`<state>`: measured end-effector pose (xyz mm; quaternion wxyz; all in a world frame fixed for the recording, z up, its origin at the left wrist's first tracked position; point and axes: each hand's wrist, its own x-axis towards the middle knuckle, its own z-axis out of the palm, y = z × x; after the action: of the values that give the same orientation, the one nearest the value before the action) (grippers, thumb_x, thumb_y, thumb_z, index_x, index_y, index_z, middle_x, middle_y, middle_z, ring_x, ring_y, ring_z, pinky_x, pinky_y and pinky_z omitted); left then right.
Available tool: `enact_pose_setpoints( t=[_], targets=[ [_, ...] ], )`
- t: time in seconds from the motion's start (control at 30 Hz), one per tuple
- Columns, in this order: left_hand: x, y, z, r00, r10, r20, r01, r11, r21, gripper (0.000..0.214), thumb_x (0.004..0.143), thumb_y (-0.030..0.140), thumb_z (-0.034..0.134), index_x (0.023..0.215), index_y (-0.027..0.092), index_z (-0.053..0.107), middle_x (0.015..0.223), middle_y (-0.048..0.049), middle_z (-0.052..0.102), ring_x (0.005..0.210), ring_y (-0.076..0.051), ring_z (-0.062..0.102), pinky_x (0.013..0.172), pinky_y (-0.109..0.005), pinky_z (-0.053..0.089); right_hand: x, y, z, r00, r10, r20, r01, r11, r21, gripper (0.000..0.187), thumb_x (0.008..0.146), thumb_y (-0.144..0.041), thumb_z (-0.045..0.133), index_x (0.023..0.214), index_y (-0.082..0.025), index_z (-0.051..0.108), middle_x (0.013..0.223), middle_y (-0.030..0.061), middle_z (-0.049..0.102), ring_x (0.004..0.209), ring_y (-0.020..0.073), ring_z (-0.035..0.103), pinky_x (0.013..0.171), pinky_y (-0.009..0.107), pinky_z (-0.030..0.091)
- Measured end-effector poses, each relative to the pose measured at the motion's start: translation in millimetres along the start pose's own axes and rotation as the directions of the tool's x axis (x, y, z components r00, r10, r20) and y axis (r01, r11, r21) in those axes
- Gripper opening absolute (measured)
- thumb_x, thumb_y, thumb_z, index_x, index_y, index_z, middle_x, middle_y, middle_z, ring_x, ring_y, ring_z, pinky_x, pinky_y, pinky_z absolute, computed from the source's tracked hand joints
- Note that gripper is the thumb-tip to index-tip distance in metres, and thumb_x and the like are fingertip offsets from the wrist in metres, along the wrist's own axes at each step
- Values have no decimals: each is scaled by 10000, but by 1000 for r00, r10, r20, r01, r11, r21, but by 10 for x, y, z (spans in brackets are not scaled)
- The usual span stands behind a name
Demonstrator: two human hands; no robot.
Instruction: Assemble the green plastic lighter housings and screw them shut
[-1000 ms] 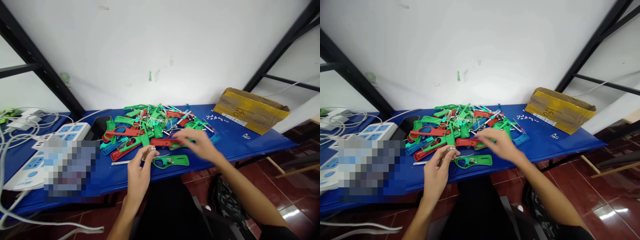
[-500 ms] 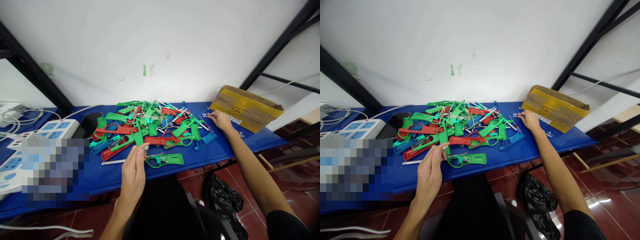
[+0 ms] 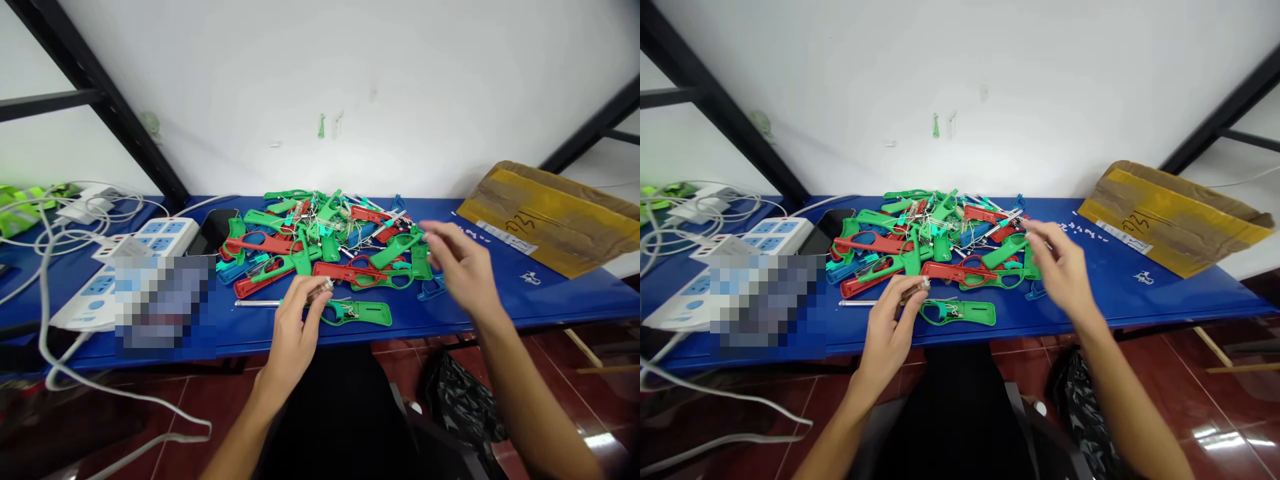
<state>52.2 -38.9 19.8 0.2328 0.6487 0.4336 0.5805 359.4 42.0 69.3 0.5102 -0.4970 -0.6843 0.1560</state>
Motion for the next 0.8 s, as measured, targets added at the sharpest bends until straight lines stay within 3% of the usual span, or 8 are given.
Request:
enact_pose_setpoints(
  t=[0.1,0.23,0.4,0.57,0.8],
  targets=[
    [-1,12,9,1000,26,18,-25,999,-32,116,1107,215,665,1205,239,721,1071,-17,742,958,-143,733,863,-232,571,-358,-488,455,995,-55,79,39,982,185,154,1107,-347,663,1110,-287,805,1074,42,747,684,134,636,582,302,553],
    [-2,18,9,998,41,42,-39,998,-54,128,1093,176,682,1194,237,732,1070,-16,731,941,-129,718,851,-217,566,-567,-713,838,984,2,176,-87,875,475,107,1095,-344,694,1079,-258,757,1034,31,759,587,106,614,459,251,551],
    [1,-11,-27,999,-20,45,27,987,-159,86,1075,212,726,1154,242,741,1107,-35,694,986,-148,707,849,-229,572,-747,-790,914,976,71,207,-181,795,580,96,1104,-321,690,1064,-260,752,899,19,770,606,123,659,386,192,514],
    [11,11,-74,992,-89,90,105,976,-193,59,1083,283,725,1126,243,728,1088,-39,667,921,-144,672,772,-224,540,-986,-957,962,962,173,213,-273,671,689,68,1077,-281,723,1107,-282,784,933,28,756,700,170,741,375,222,593],
    [6,49,-116,980,-23,196,51,989,-140,180,1087,385,725,1174,250,806,1076,-56,666,875,-155,649,715,-236,546,-1034,-942,1094,965,185,183,-260,741,619,79,1086,-300,711,1131,-287,775,840,5,713,615,139,679,412,218,575]
  ],
)
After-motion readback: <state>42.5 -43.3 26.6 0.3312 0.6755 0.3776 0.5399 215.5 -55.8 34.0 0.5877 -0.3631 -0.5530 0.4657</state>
